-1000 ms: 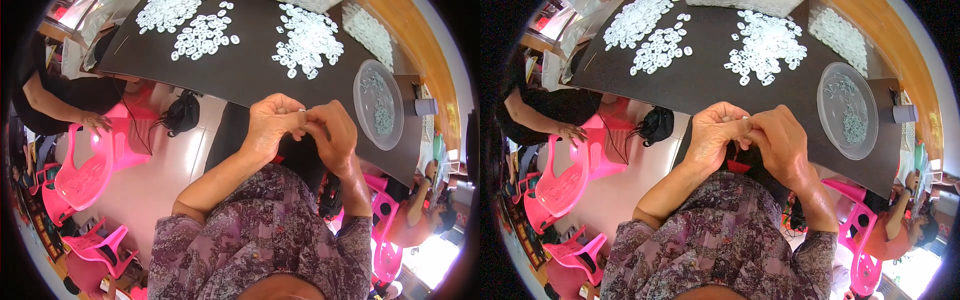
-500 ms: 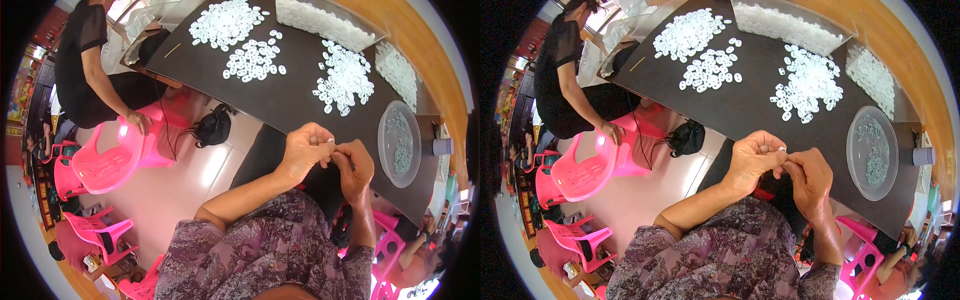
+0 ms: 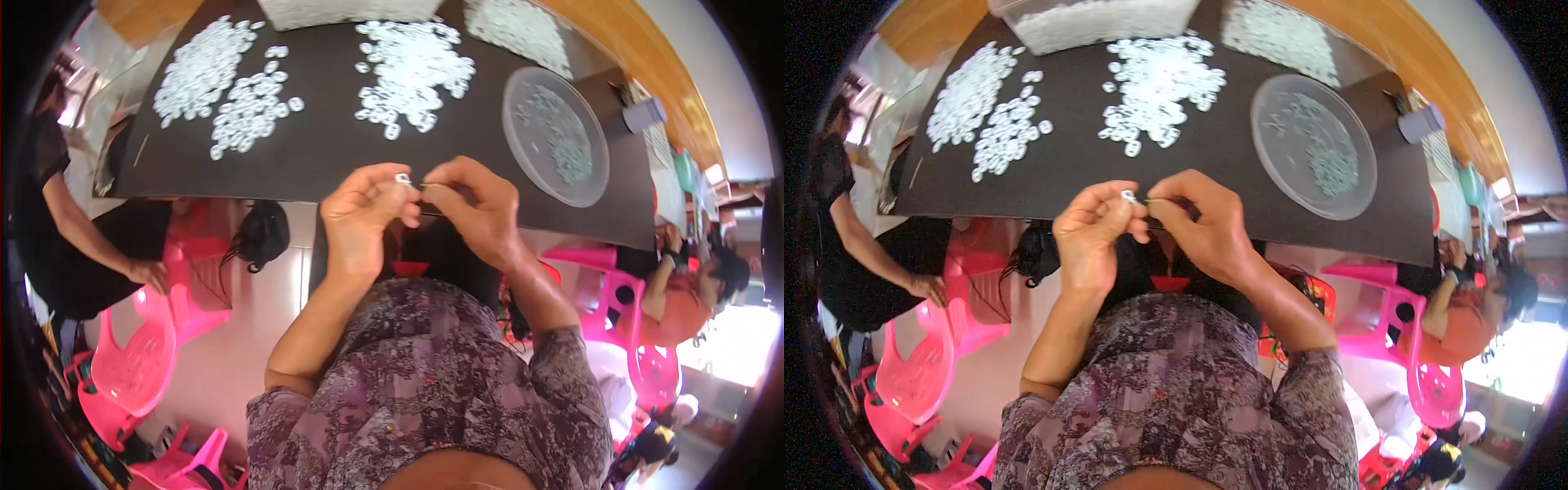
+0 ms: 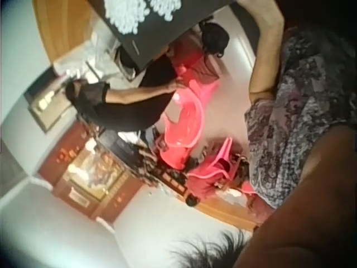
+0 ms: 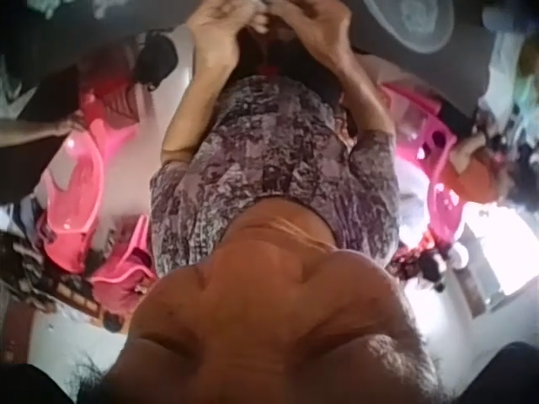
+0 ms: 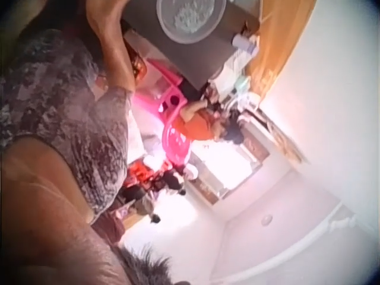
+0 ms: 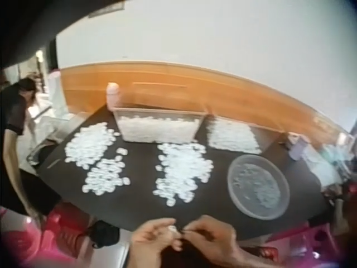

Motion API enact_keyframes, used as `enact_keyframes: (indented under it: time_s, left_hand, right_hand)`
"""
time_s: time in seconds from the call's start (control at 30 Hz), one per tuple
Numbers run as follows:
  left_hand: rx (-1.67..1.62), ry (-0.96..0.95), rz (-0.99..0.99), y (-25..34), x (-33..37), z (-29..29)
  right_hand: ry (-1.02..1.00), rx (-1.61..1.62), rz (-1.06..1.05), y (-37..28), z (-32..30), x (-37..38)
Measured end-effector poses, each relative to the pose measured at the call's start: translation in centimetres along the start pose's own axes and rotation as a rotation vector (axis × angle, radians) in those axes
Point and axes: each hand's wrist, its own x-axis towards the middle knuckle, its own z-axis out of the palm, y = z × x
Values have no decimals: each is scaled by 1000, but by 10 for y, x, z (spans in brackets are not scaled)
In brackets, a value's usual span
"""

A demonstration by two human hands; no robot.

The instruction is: Assembling small white plastic components by inserting tiny beads into them at a table.

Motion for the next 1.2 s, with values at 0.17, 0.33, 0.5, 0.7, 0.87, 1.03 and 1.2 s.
enact_keyframes:
  time_s: [0.17,0.33,0.5,0.7,0.87,1.03,1.2]
  left_hand:
    - [4,-53,-16,-5,3,0]
    - [32,-39,-6,-5,2,1]
    - [85,-43,8,-7,2,0]
    - [87,-29,18,-7,1,-1]
    - [106,-49,23,-8,-1,-3]
    - [109,-36,14,-8,-3,-3]
    - [144,-32,41,-10,-5,-1]
  right_hand:
    - [-37,0,30,-4,-5,-1]
    - [-65,-59,-5,3,-5,0]
    - [-56,-28,32,1,-4,0]
    - [-76,-106,-61,8,-2,3]
    - [-86,-91,-54,6,0,2]
    - [-92,-119,-78,8,1,2]
    - [-86,-137,-127,12,3,1]
